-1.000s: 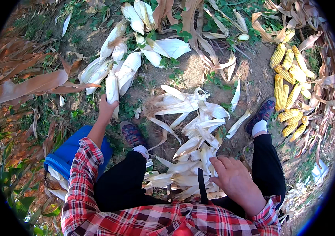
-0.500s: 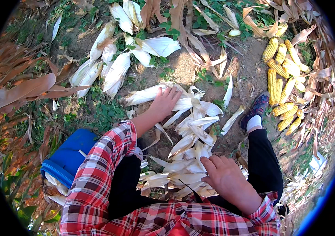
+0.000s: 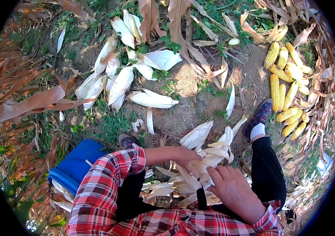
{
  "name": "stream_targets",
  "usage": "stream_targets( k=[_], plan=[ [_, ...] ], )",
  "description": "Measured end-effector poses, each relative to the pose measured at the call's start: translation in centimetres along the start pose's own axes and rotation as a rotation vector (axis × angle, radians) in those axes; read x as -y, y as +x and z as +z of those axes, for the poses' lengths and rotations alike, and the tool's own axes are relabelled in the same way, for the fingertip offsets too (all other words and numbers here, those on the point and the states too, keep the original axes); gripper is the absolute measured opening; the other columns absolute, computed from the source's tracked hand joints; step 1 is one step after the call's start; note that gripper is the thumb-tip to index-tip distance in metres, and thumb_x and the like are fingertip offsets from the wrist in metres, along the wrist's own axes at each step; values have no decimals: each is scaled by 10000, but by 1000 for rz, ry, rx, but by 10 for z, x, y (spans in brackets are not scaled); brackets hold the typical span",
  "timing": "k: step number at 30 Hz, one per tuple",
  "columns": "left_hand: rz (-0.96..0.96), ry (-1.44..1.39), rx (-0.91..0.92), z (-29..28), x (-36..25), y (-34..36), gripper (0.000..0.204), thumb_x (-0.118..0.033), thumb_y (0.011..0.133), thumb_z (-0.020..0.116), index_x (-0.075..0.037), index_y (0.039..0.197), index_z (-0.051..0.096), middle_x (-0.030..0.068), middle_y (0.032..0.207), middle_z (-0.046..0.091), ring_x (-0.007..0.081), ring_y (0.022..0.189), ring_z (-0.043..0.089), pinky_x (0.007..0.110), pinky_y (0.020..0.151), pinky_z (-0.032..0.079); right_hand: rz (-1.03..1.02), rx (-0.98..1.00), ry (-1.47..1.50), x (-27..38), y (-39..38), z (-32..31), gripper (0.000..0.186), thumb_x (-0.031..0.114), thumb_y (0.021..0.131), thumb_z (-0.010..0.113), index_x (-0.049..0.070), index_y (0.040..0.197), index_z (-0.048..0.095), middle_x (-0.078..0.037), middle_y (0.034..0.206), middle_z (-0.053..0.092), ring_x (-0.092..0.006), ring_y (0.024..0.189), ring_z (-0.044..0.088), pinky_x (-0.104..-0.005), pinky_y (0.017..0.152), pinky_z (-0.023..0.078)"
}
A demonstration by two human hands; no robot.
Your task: The person sits on the ground in a cornfield and shucks corn cobs by hand. They remove husks from each cob, place the shucked corn into a pile on the ground, and discard the husks nearby.
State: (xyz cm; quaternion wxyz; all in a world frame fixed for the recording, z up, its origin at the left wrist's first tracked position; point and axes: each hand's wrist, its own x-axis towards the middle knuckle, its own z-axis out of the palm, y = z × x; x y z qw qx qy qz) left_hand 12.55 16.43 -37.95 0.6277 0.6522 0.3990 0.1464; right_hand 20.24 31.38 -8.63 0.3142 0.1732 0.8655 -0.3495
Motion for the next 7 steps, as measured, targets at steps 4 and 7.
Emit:
stream_targets(
  k=[4, 7],
  plan=[
    [-363, -74, -1126, -200, 38, -45, 254, -187, 802, 675, -5, 950, 578, 87, 716, 597, 213, 641, 588, 344, 630, 483, 30, -27, 42, -8, 2, -7, 559, 205, 715, 719, 8, 1187, 493, -149, 1048, 561, -304, 948, 552, -384, 847, 435],
    [-546, 333, -1549, -308, 83, -99, 374, -193, 786, 681, -33, 1101, 557, 167, 1086, 546, 357, 961, 547, 386, 854, 440, 55, 32, 41, -16, 4, -5, 579, 212, 721, 720, 14, 1210, 481, -135, 1059, 566, -305, 961, 555, -383, 850, 438]
  ],
)
